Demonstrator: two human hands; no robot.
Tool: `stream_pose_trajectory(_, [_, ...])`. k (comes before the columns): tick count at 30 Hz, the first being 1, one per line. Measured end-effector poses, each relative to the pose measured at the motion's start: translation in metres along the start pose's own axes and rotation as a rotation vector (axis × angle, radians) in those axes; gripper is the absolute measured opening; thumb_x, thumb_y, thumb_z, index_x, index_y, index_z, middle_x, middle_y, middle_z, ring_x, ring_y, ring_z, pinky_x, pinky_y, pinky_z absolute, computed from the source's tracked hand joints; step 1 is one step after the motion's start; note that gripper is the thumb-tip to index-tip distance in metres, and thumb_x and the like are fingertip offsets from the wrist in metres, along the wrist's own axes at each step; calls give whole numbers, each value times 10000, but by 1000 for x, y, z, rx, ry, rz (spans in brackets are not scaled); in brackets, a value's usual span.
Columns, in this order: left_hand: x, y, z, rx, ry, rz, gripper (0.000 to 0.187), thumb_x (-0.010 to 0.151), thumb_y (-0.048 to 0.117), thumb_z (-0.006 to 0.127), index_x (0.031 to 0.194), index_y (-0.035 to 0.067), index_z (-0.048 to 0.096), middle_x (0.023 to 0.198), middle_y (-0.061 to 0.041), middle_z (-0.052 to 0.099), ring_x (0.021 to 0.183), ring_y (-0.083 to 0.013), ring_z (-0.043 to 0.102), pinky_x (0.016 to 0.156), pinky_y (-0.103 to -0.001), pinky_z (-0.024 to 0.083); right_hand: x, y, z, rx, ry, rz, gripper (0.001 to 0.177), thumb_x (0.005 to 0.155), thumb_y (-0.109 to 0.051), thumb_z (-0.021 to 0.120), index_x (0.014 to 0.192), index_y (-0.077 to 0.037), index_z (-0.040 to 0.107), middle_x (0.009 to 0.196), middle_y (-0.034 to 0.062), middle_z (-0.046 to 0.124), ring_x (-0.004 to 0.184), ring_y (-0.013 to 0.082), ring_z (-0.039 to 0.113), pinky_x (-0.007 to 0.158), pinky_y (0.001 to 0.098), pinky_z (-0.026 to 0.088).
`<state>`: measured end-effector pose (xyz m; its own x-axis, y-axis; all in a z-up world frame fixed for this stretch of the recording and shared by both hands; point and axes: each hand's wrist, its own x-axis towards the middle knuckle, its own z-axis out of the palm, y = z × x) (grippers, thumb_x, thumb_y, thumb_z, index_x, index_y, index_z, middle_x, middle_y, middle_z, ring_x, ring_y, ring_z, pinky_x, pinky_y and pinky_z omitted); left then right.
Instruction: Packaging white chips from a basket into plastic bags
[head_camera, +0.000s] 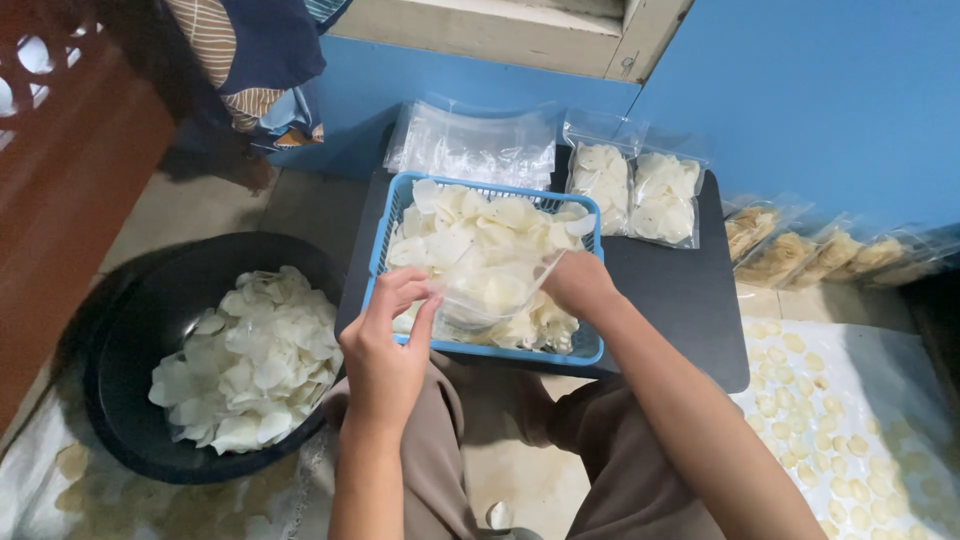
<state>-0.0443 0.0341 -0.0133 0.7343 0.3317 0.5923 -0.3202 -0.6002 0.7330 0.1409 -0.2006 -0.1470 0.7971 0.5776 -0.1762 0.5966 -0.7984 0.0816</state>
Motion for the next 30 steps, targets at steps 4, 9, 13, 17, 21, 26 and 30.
stream_pose_trajectory(4, [4, 4, -5, 30, -21, 57, 265, 925, 9, 725, 1151, 135, 671, 1049, 3, 770, 869, -222, 781, 781, -344, 634, -1, 5, -6, -114, 175, -22, 78, 812, -144, 724, 889, -153, 713, 821, 73, 670, 764, 314, 727, 688, 419, 590])
stream_pose_trajectory(9, [7, 5, -7, 72, -116, 183, 309, 974, -9, 615, 1162, 225, 687, 1169, 12, 701, 904, -295, 757, 765, -419, 629, -40, -3, -88, 502, 211, 291, 293, 900, -97, 584, 1108, -247, 726, 952, 78, 769, 992, 410, 705, 871, 531, 570])
stream_pose_trajectory(13, [10, 7, -6, 36, -144, 180, 359, 963, -36, 606, 1208, 218, 672, 1136, -10, 697, 853, -288, 753, 770, -438, 621, -83, -7, -154, 1099, 666, 96, 175, 960, -7, 687, 1099, -80, 764, 835, 100, 718, 714, 181, 682, 652, 284, 556])
stream_pose_trajectory(17, [2, -3, -1, 73, -164, 161, 385, 949, -19, 632, 1248, 222, 657, 1035, 14, 691, 831, -248, 736, 782, -402, 607, -110, -54, -224, 881, 665, -155, 146, 896, 27, 759, 1003, -63, 800, 769, 87, 727, 710, 194, 661, 654, 298, 563])
stream_pose_trajectory(21, [4, 2, 4, 66, -151, 159, 398, 950, -10, 657, 1287, 201, 646, 998, -11, 677, 853, -243, 734, 810, -403, 603, -80, -80, -236, 555, 249, -345, 182, 875, -19, 697, 1023, -90, 776, 805, 145, 782, 716, 375, 739, 645, 488, 576])
stream_pose_trajectory(26, [5, 3, 3, 27, -133, 172, 391, 952, 7, 655, 1285, 211, 668, 1105, -18, 693, 933, -291, 736, 823, -425, 593, -50, -90, -245, 480, -242, -247, 166, 930, -45, 647, 979, -60, 804, 861, 151, 773, 808, 313, 773, 710, 390, 612])
stream_pose_trajectory(30, [5, 3, 4, 29, -119, 199, 292, 993, 49, 615, 1194, 238, 711, 1138, 10, 705, 1000, -277, 746, 817, -410, 598, -35, -79, -237, 604, -430, -262, 275, 935, -11, 593, 1095, -77, 806, 950, 150, 808, 910, 317, 796, 806, 408, 644])
